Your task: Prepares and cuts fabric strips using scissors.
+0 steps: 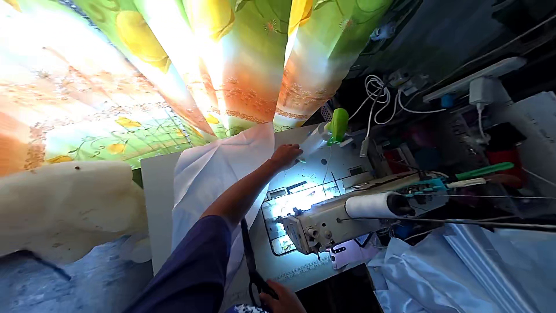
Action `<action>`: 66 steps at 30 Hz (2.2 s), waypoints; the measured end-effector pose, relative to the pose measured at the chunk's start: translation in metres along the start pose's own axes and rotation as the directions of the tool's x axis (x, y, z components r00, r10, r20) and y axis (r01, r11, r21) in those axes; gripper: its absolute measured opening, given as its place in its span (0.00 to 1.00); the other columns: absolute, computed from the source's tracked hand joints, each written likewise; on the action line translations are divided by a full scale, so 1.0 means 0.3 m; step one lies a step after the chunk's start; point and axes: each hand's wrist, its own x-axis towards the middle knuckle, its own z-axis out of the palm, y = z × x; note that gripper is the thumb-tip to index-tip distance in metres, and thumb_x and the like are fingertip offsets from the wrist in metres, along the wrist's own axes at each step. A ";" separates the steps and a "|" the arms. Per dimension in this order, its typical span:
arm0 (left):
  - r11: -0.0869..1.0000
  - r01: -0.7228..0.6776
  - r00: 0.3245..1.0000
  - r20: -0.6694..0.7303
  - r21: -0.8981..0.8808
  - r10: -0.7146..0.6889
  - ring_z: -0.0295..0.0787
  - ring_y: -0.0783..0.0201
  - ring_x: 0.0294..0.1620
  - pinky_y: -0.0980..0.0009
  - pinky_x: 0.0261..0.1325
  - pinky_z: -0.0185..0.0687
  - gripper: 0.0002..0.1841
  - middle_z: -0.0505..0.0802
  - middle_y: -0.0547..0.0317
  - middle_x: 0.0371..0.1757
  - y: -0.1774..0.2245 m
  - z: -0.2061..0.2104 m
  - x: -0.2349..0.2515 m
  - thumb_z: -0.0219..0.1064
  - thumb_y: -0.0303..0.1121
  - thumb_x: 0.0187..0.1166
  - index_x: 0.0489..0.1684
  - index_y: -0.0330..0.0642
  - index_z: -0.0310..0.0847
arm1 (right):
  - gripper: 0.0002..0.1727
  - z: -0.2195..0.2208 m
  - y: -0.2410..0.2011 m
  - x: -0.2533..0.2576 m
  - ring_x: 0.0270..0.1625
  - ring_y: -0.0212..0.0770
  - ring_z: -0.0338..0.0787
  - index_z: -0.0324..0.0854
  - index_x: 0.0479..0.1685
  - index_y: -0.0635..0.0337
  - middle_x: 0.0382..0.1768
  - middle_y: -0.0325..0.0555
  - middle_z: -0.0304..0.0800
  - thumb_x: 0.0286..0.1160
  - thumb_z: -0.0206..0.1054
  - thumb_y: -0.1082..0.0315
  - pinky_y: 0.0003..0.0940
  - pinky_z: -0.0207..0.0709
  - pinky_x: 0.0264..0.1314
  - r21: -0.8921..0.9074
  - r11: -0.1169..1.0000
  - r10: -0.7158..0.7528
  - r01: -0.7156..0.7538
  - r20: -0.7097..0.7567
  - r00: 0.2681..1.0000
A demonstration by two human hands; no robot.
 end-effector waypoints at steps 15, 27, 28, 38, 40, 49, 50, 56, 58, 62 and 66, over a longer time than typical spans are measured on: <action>-0.118 0.124 0.549 0.167 -0.985 -0.819 0.89 0.62 0.58 0.63 0.62 0.84 0.23 0.89 0.47 0.63 0.607 0.504 -1.155 0.50 0.40 0.95 0.77 0.31 0.71 | 0.19 -0.030 -0.039 -0.077 0.53 0.64 0.90 0.81 0.57 0.77 0.49 0.70 0.88 0.87 0.61 0.63 0.58 0.80 0.61 -0.399 0.899 -0.176 0.183 0.054 0.983; -0.015 0.060 0.314 0.033 -0.998 -0.949 0.87 0.58 0.57 0.62 0.66 0.79 0.22 0.90 0.41 0.58 0.635 0.539 -1.215 0.52 0.39 0.94 0.64 0.26 0.82 | 0.26 0.109 0.058 -0.153 0.28 0.26 0.84 0.51 0.87 0.60 0.48 0.41 0.89 0.94 0.39 0.61 0.18 0.79 0.30 0.759 0.645 -0.263 0.082 0.120 0.957; 0.121 0.207 0.277 -0.060 -0.971 -0.959 0.86 0.49 0.67 0.53 0.75 0.75 0.22 0.90 0.36 0.63 0.577 0.515 -1.242 0.53 0.39 0.94 0.67 0.27 0.83 | 0.27 0.111 0.056 -0.159 0.28 0.24 0.83 0.50 0.88 0.63 0.48 0.39 0.87 0.94 0.39 0.63 0.17 0.78 0.29 0.688 0.711 -0.278 0.145 0.087 0.957; 0.623 0.731 0.574 -0.243 -0.279 -0.782 0.37 0.36 0.97 0.31 0.90 0.32 0.61 0.59 0.46 0.95 -0.045 0.226 -1.270 0.85 0.47 0.63 0.97 0.42 0.41 | 0.30 0.198 0.127 -0.241 0.31 0.24 0.82 0.57 0.87 0.73 0.49 0.46 0.86 0.86 0.50 0.73 0.18 0.78 0.32 0.236 0.941 -0.236 0.241 -0.051 0.970; 0.622 0.749 0.589 -0.198 -0.228 -0.783 0.35 0.36 0.97 0.31 0.90 0.27 0.68 0.57 0.43 0.95 -0.091 0.219 -1.262 0.88 0.50 0.57 0.98 0.43 0.35 | 0.30 0.212 0.135 -0.249 0.32 0.27 0.85 0.59 0.87 0.70 0.49 0.48 0.88 0.85 0.53 0.73 0.22 0.81 0.33 0.224 0.952 -0.195 0.207 -0.075 0.978; 0.527 0.843 0.526 -0.044 -0.111 -0.850 0.16 0.26 0.94 0.24 0.84 0.06 0.79 0.38 0.46 0.98 -0.149 0.172 -1.241 0.88 0.62 0.49 0.98 0.50 0.20 | 0.22 0.268 0.134 -0.267 0.25 0.31 0.89 0.68 0.71 0.71 0.33 0.47 0.92 0.83 0.64 0.72 0.25 0.84 0.28 0.343 0.938 0.114 -0.039 -0.201 0.973; 0.528 0.842 0.528 -0.034 -0.111 -0.849 0.15 0.26 0.94 0.24 0.84 0.05 0.79 0.37 0.46 0.98 -0.150 0.167 -1.237 0.88 0.62 0.50 0.97 0.50 0.19 | 0.18 0.265 0.133 -0.269 0.25 0.30 0.89 0.72 0.67 0.72 0.33 0.46 0.93 0.84 0.64 0.71 0.24 0.84 0.28 0.330 0.942 0.124 -0.053 -0.199 0.972; 0.693 0.696 0.663 -0.203 -0.185 -0.720 0.35 0.29 0.95 0.21 0.85 0.13 0.64 0.61 0.35 0.92 -0.070 0.202 -1.239 0.85 0.43 0.63 0.97 0.41 0.36 | 0.14 0.243 0.141 -0.279 0.24 0.25 0.86 0.81 0.60 0.72 0.30 0.42 0.93 0.85 0.64 0.70 0.20 0.81 0.27 0.286 0.956 0.128 -0.070 -0.189 0.974; 0.709 0.680 0.688 -0.172 -0.189 -0.705 0.37 0.29 0.95 0.20 0.84 0.13 0.67 0.61 0.35 0.92 -0.013 0.241 -1.243 0.88 0.46 0.59 0.97 0.41 0.35 | 0.14 0.241 0.140 -0.286 0.24 0.25 0.86 0.81 0.61 0.72 0.31 0.42 0.92 0.85 0.64 0.70 0.20 0.81 0.28 0.282 0.956 0.129 -0.074 -0.183 0.975; 0.659 0.745 0.661 -0.023 -0.097 -0.750 0.18 0.26 0.94 0.20 0.81 0.07 0.82 0.39 0.34 0.96 0.002 0.287 -1.225 0.93 0.53 0.45 0.97 0.53 0.18 | 0.14 0.240 0.149 -0.296 0.24 0.24 0.84 0.80 0.60 0.72 0.30 0.41 0.89 0.85 0.64 0.70 0.19 0.79 0.28 0.271 0.960 0.125 -0.074 -0.178 0.976; 0.622 0.780 0.625 0.019 -0.067 -0.781 0.13 0.24 0.93 0.21 0.81 0.05 0.86 0.30 0.39 0.97 -0.026 0.286 -1.214 0.93 0.58 0.40 0.97 0.55 0.14 | 0.14 0.228 0.154 -0.327 0.23 0.23 0.83 0.81 0.60 0.71 0.29 0.40 0.89 0.83 0.65 0.70 0.18 0.78 0.27 0.271 0.959 0.137 -0.081 -0.195 0.971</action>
